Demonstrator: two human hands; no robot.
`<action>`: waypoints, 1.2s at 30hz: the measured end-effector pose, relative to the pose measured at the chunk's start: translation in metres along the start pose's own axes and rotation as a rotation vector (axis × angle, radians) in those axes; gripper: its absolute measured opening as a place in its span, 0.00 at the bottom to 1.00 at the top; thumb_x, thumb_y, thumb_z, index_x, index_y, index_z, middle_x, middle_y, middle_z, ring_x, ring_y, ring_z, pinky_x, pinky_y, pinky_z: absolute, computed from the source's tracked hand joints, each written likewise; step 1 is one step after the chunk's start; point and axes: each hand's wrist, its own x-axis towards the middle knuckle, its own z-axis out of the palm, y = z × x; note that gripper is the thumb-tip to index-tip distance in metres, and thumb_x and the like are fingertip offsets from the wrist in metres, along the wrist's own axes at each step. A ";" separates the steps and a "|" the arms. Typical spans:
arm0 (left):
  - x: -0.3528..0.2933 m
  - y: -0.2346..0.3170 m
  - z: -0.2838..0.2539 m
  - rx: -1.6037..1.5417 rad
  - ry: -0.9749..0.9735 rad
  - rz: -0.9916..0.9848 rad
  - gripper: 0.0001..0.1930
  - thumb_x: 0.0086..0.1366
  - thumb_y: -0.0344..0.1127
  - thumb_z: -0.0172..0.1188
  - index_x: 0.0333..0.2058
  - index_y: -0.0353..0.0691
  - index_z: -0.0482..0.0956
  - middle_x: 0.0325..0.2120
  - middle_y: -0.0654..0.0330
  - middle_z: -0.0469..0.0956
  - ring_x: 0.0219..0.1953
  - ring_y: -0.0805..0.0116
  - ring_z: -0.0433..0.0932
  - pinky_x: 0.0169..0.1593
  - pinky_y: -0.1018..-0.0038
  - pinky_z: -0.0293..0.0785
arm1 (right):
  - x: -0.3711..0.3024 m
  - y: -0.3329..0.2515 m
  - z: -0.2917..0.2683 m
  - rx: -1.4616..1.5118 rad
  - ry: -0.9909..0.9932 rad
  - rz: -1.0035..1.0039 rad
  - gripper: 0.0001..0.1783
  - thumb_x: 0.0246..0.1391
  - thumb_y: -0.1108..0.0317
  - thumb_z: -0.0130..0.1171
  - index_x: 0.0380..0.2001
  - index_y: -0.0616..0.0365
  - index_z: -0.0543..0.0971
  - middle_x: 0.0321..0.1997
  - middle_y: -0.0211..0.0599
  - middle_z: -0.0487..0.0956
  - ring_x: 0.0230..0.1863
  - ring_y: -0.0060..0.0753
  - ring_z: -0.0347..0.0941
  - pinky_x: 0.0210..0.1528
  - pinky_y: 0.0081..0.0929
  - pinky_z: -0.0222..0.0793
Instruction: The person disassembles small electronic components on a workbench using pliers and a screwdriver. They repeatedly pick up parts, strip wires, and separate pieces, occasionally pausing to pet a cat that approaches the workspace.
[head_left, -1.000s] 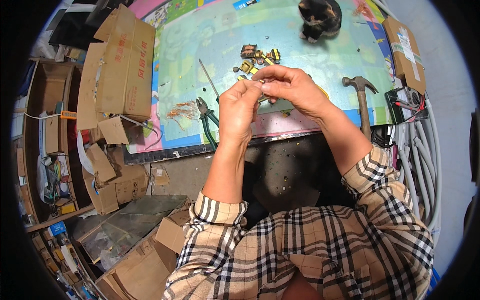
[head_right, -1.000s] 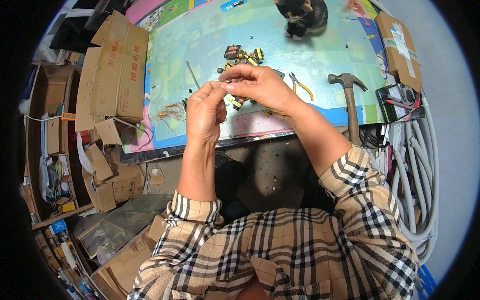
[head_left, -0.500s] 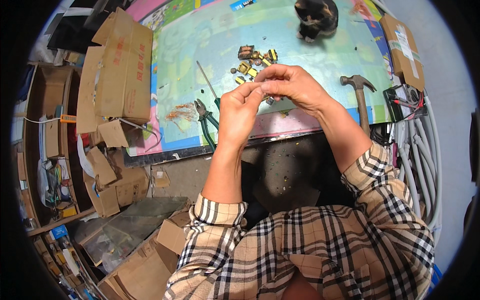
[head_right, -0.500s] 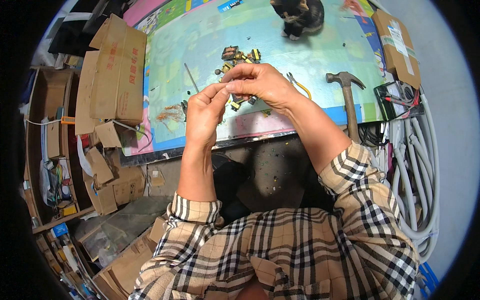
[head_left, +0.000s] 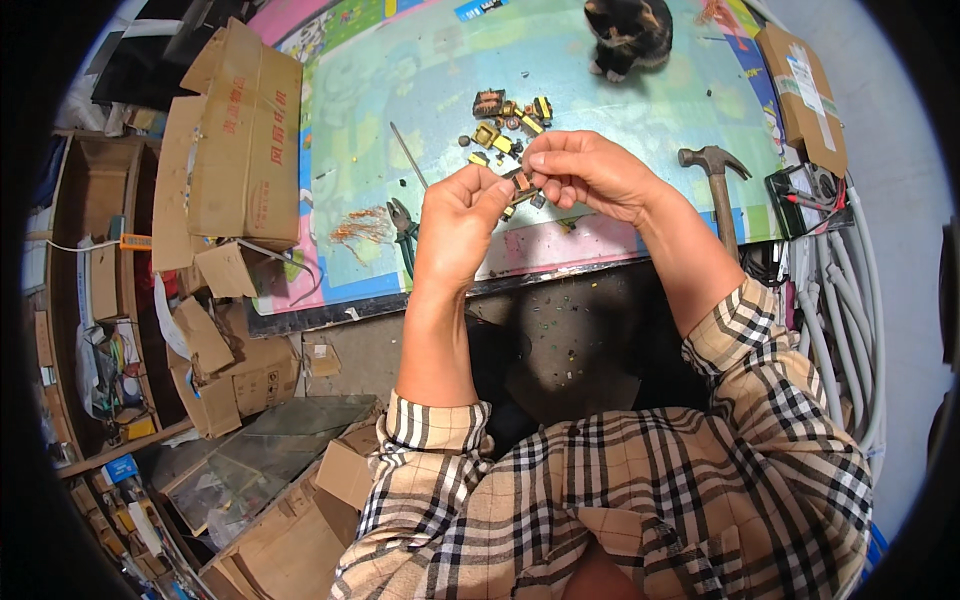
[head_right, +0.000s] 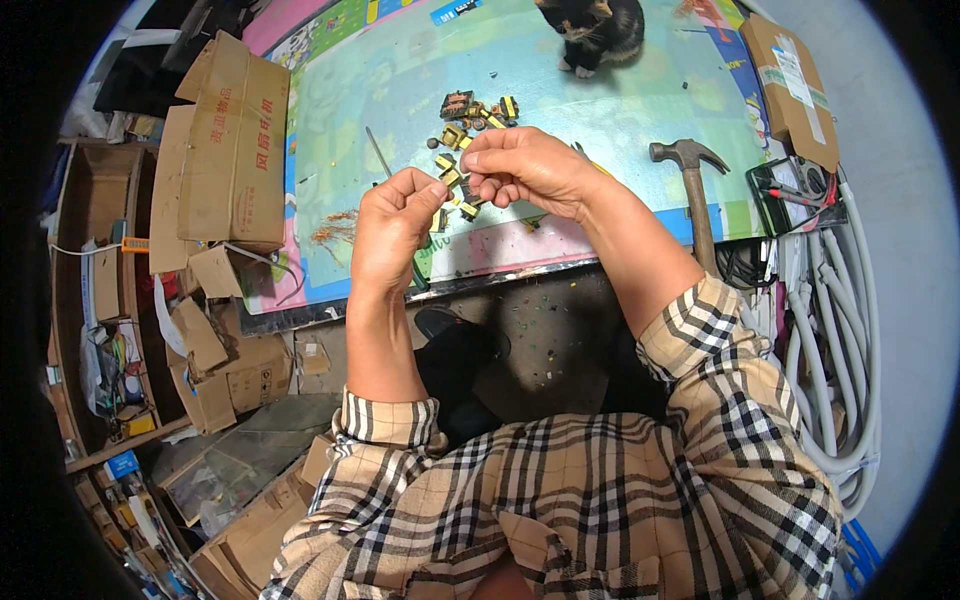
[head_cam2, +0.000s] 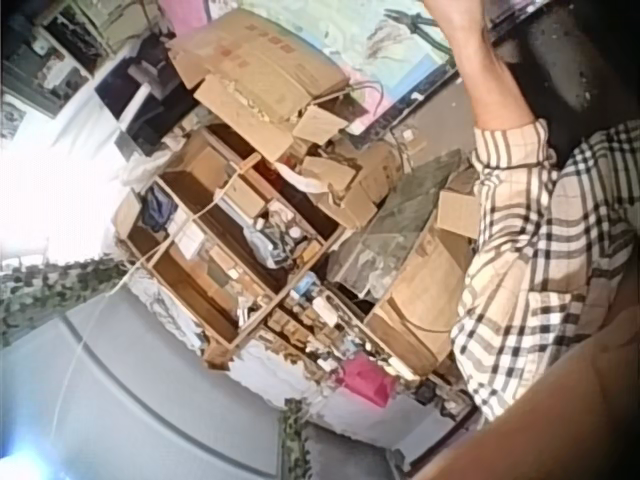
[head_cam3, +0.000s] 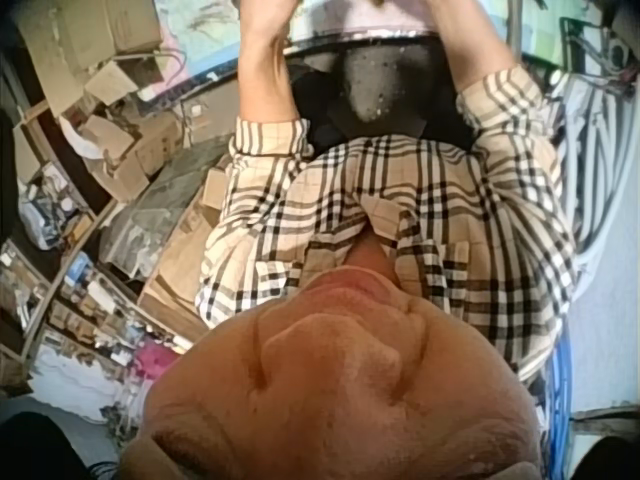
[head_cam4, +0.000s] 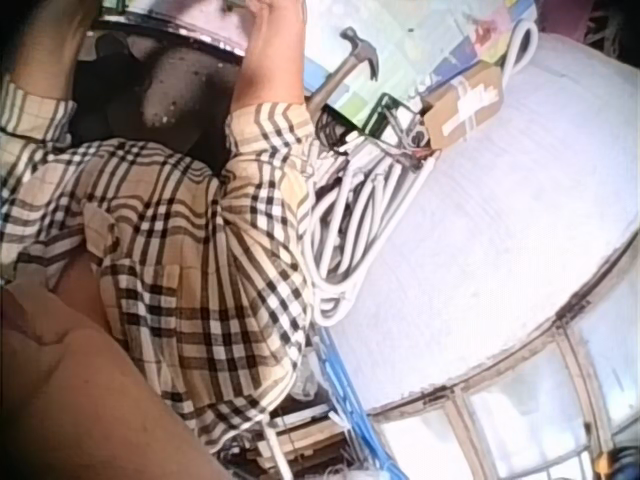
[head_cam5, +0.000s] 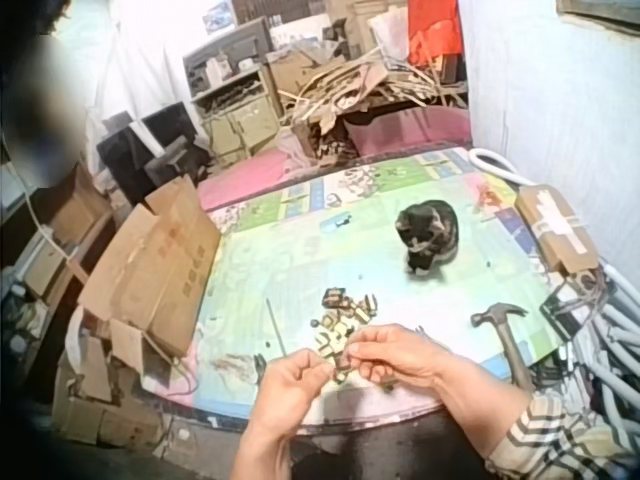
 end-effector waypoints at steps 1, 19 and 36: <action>0.000 0.000 -0.001 -0.009 -0.006 0.001 0.07 0.62 0.27 0.55 0.25 0.33 0.75 0.19 0.70 0.71 0.21 0.84 0.63 0.25 0.82 0.58 | 0.000 -0.001 0.001 0.030 -0.013 0.013 0.07 0.58 0.68 0.54 0.33 0.61 0.75 0.26 0.30 0.77 0.21 0.15 0.73 0.19 0.09 0.69; 0.006 -0.008 -0.003 -0.001 0.143 0.117 0.06 0.61 0.29 0.56 0.26 0.35 0.76 0.14 0.73 0.66 0.15 0.86 0.56 0.19 0.83 0.49 | 0.005 0.005 -0.003 -0.220 0.070 -0.161 0.10 0.58 0.70 0.53 0.40 0.66 0.75 0.31 0.33 0.78 0.31 0.21 0.76 0.31 0.15 0.71; 0.002 -0.001 -0.008 -0.045 0.150 0.116 0.07 0.61 0.31 0.57 0.26 0.36 0.75 0.12 0.75 0.63 0.13 0.87 0.52 0.17 0.84 0.44 | 0.004 0.004 -0.007 0.567 -0.112 -0.137 0.10 0.62 0.68 0.49 0.40 0.65 0.71 0.29 0.31 0.72 0.22 0.14 0.63 0.24 0.12 0.64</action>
